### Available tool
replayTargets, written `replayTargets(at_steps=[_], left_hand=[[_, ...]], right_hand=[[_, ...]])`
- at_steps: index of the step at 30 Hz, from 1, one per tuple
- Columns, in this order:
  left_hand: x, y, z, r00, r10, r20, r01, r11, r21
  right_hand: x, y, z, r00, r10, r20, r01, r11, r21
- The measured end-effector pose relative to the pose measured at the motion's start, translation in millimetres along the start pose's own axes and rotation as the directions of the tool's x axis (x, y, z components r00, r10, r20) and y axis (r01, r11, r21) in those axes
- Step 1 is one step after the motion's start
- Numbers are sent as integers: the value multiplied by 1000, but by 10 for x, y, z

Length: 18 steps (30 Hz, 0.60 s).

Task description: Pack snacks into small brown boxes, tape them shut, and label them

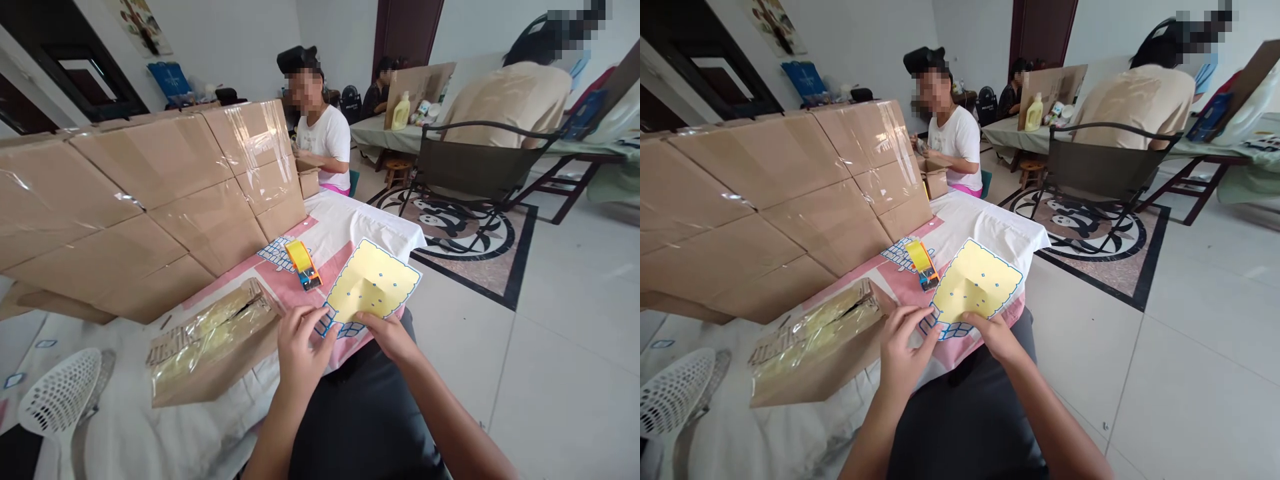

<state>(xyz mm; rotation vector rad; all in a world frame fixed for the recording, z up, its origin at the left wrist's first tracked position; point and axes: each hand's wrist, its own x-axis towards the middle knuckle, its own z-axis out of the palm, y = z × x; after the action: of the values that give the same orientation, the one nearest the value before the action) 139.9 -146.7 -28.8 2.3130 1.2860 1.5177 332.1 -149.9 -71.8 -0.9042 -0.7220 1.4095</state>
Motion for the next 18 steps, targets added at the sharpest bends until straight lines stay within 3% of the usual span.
replayTargets(at_steps=[6,13,18], left_hand=[[-25,-22,6,1000,-6,18,5,1000,27],[-29,-116,13,970,-238,-52,227,961,-156],[-25,-141,-128,959,-246,-143,223,962,-158]], right_hand=[[-44,14,69,1000,-6,8,6,998,-59],[22,66,-29,998,23,-51,-24,999,-28],[427,-21,-283,995,1,-99,-13,992,-122]])
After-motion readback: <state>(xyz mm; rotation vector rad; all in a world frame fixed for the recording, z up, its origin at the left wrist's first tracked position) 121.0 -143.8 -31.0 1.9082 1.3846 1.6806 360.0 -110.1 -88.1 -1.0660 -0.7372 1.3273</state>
